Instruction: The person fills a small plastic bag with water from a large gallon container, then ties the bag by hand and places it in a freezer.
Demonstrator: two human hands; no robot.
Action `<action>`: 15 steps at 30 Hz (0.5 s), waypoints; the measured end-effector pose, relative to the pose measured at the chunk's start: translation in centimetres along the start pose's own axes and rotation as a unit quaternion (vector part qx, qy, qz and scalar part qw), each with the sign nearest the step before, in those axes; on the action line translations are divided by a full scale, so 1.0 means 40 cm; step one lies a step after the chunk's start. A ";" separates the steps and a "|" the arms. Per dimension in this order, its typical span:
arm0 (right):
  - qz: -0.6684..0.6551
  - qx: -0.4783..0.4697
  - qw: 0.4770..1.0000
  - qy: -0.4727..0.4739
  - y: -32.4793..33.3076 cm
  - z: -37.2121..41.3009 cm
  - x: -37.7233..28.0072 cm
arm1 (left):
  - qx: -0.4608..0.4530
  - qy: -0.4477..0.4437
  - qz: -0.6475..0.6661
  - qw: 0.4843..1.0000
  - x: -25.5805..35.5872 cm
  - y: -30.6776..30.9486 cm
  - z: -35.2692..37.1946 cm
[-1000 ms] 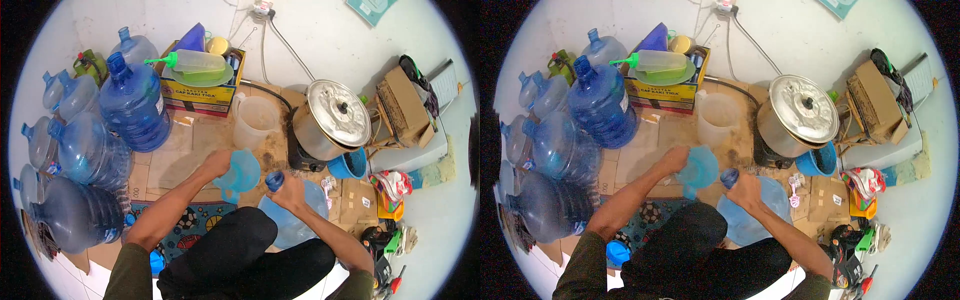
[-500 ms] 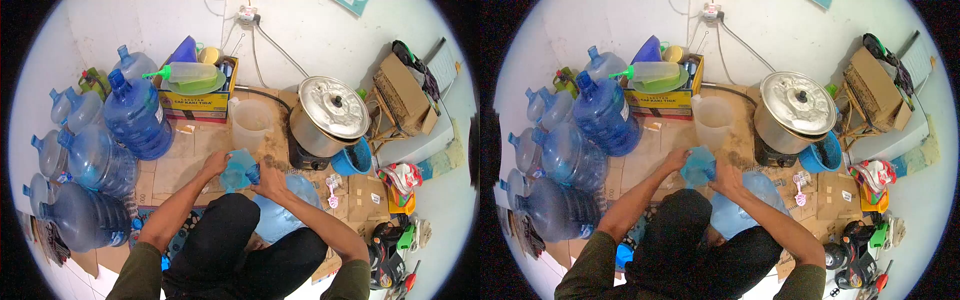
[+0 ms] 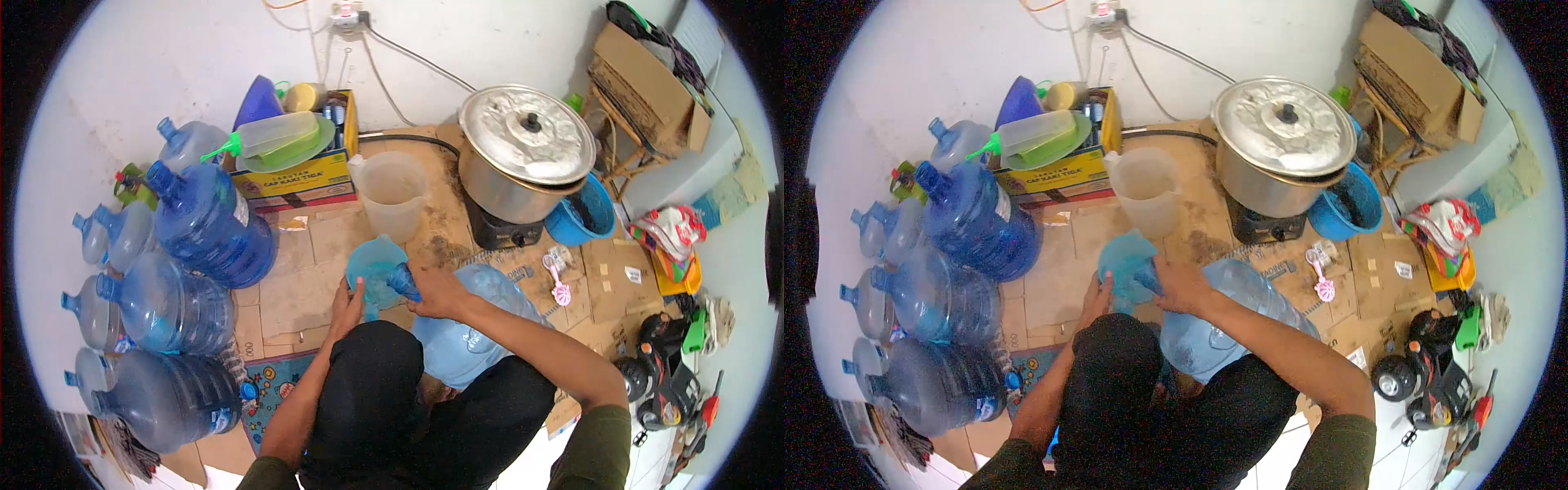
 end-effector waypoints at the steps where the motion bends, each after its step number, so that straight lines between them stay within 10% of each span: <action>1: 0.005 0.008 0.999 0.031 -0.010 0.000 0.004 | -0.009 0.002 -0.005 1.000 -0.014 -0.004 0.007; 15: -0.040 -0.027 0.998 0.049 -0.008 0.012 0.012 | -0.012 0.022 -0.009 1.000 -0.089 0.013 -0.011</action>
Point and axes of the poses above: each hand's wrist, its own z-axis away from the middle knuckle, its own y-axis out of the back of the hand, x = y × z, the point moved 3 cm from there along -z, towards the middle knuckle, and after that the axes turned 12 degrees about -x, right-handed, at the moved point
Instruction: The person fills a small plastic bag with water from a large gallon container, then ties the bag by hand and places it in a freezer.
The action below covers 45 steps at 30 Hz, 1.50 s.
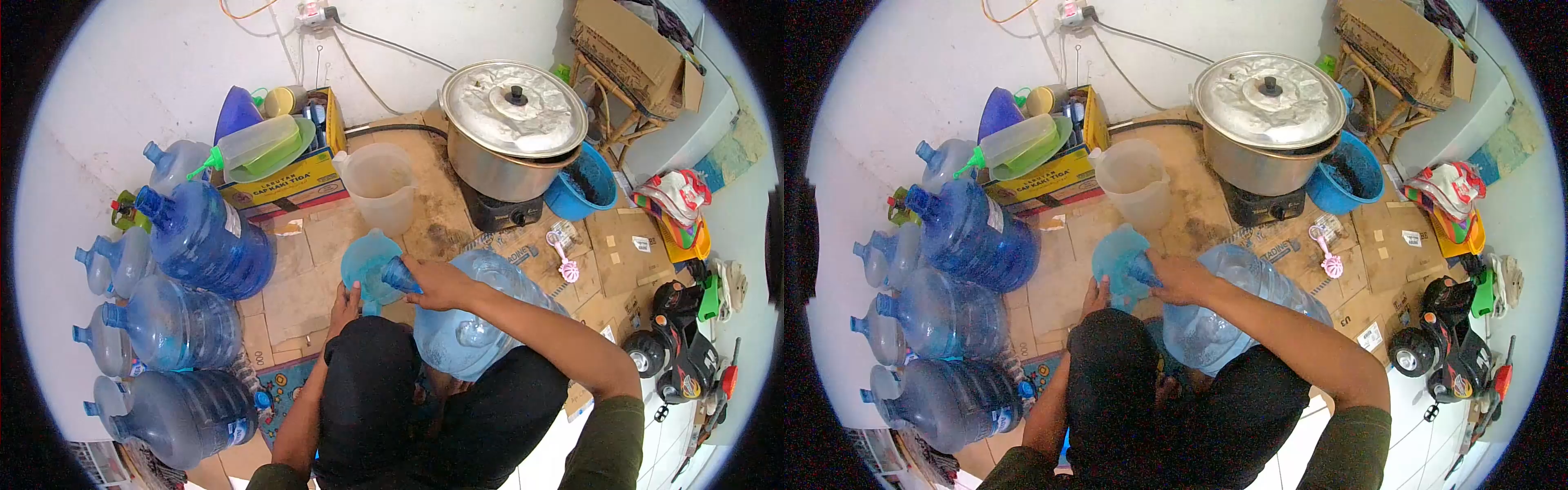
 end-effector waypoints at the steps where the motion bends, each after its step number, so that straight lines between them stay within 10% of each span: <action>1: 0.000 0.018 1.000 0.008 0.001 0.001 0.000 | 0.000 0.000 -0.001 1.000 -0.009 0.004 -0.001; 10: -0.009 0.013 1.000 0.012 0.003 0.000 0.007 | -0.049 0.085 0.064 0.993 0.037 -0.009 0.030; 12: -0.014 0.013 1.000 0.012 0.001 -0.004 0.011 | -0.019 -0.015 -0.085 0.996 0.061 -0.012 0.054; 15: -0.025 0.005 1.000 0.006 0.003 -0.006 0.014 | -0.154 -0.098 -0.167 0.969 -0.286 0.230 -0.100; 16: -0.032 -0.003 0.999 0.002 0.005 -0.005 0.019 | -0.157 -0.099 -0.166 0.968 -0.046 0.138 0.044; 17: -0.033 -0.003 0.999 0.000 0.014 -0.004 0.025 | 0.191 -0.068 0.123 0.971 0.266 0.132 0.140; 21: -0.058 -0.094 0.990 0.087 0.044 -0.023 0.049 | 0.110 -0.226 0.093 0.963 0.540 -0.029 0.321; 28: -0.120 -0.105 0.981 0.114 0.030 -0.026 0.073 | 0.094 0.102 0.042 0.989 0.165 -0.309 0.145; 34: -0.260 0.053 0.961 0.075 0.085 0.016 0.123 | 0.049 0.086 0.229 0.968 0.188 -0.320 0.037; 39: -0.185 0.428 0.848 -0.254 0.142 0.386 0.356 | 0.111 0.097 0.263 0.953 0.200 -0.325 0.048; 42: -0.193 0.312 0.744 -0.558 -0.099 0.654 0.585 | 0.119 0.132 0.315 0.932 0.226 -0.332 0.043; 45: -0.635 0.167 0.564 -0.501 -0.264 0.743 0.478 | 0.149 0.154 0.304 0.928 0.224 -0.330 0.042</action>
Point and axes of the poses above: each hand's wrist, its own z-axis away from the middle knuckle, its own y-axis out of the back of the hand, x = y × z, the point moved 3 cm from there along -z, towards the middle knuckle, and after that the axes turned 12 degrees about -x, right-handed, at the moved point
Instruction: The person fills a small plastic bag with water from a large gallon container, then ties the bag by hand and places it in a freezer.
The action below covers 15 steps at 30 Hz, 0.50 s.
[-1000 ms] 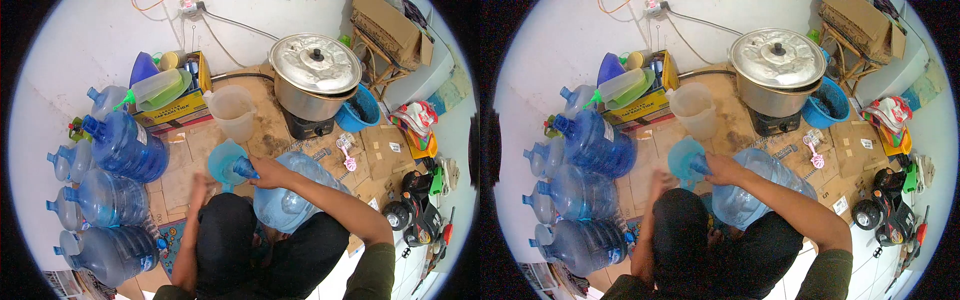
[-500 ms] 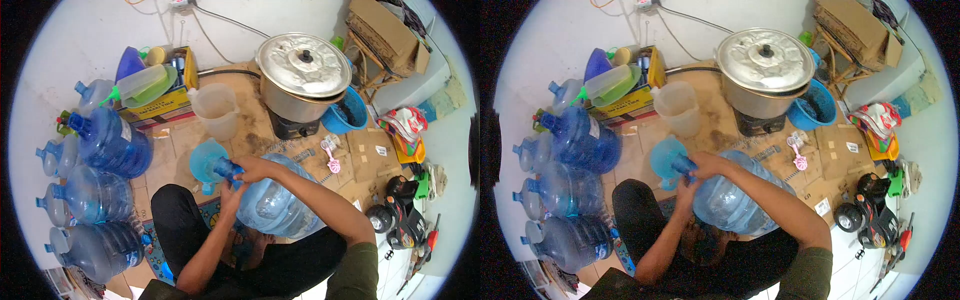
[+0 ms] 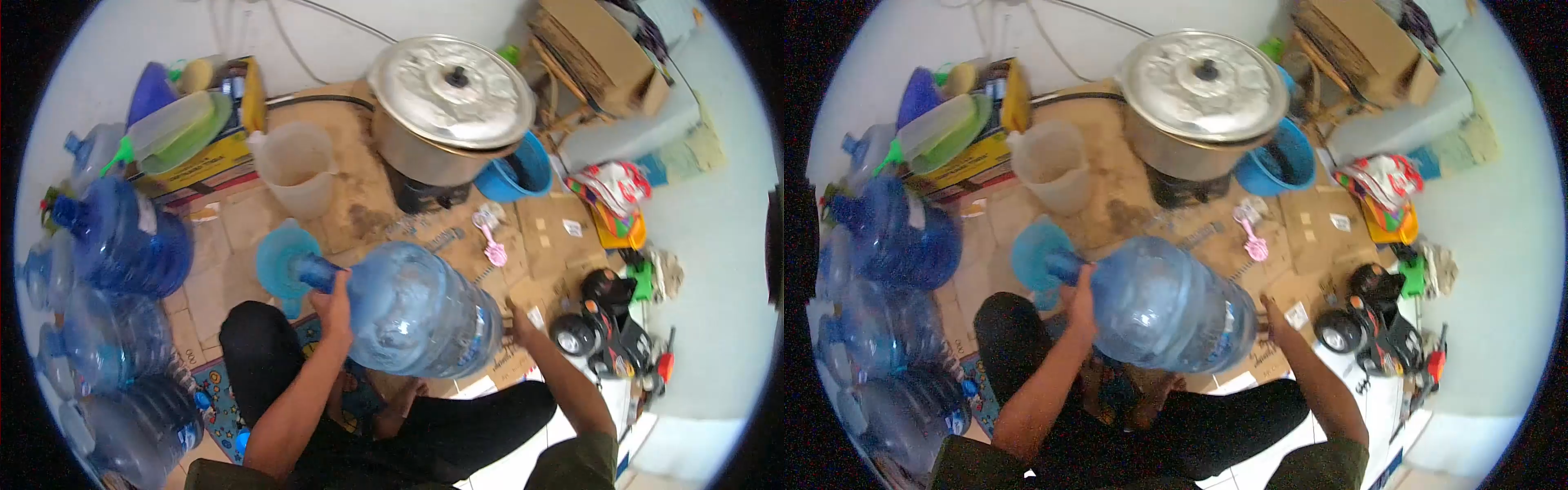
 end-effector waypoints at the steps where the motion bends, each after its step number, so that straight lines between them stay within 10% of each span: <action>1: -0.043 -0.100 0.994 -0.028 0.026 -0.046 0.069 | 0.028 -0.007 -0.034 0.999 -0.002 0.002 -0.007; 7: -0.153 -0.295 0.941 0.069 -0.079 -0.017 0.054 | -0.012 -0.035 -0.030 0.999 0.004 0.029 -0.017; 15: -0.158 -0.271 0.944 0.100 -0.129 0.030 0.003 | -0.044 -0.081 -0.076 0.993 0.019 0.018 -0.012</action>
Point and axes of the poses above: each hand's wrist, its own z-axis away from the middle knuckle, its own y-axis out of the back of the hand, x = y × z, the point moved 3 cm from there along -z, towards the middle knuckle, and after that the axes turned 12 degrees about -x, right-handed, at the moved point
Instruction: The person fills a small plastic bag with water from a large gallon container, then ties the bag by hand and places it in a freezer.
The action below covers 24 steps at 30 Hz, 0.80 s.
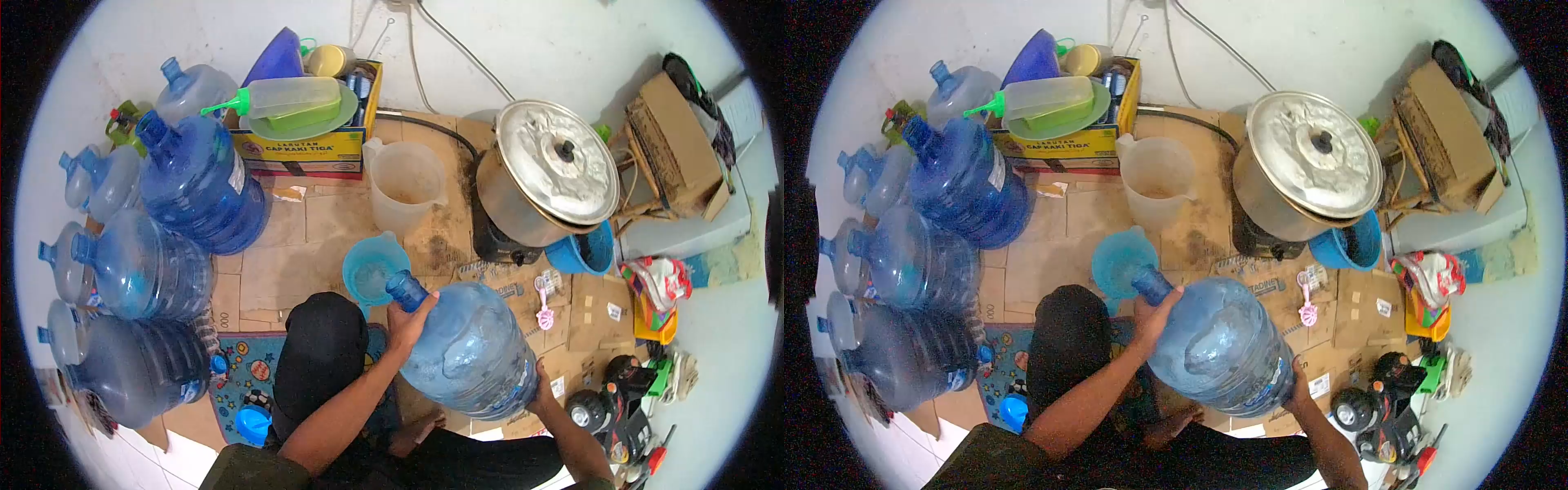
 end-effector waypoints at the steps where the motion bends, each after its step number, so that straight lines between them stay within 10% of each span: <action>1: 0.009 0.000 1.000 -0.001 -0.013 -0.002 -0.005 | 0.004 -0.002 0.008 1.000 -0.026 -0.004 -0.006; 24: 0.043 0.057 0.995 0.064 0.051 0.005 -0.023 | -0.035 -0.014 0.061 0.997 -0.082 -0.025 -0.011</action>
Point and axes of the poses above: each hand's wrist, its own z-axis away from the middle knuckle, its own y-axis out of the back of the hand, x = y × z, the point moved 3 cm from there along -z, towards the middle knuckle, and after that the axes turned 12 degrees about -x, right-handed, at the moved point
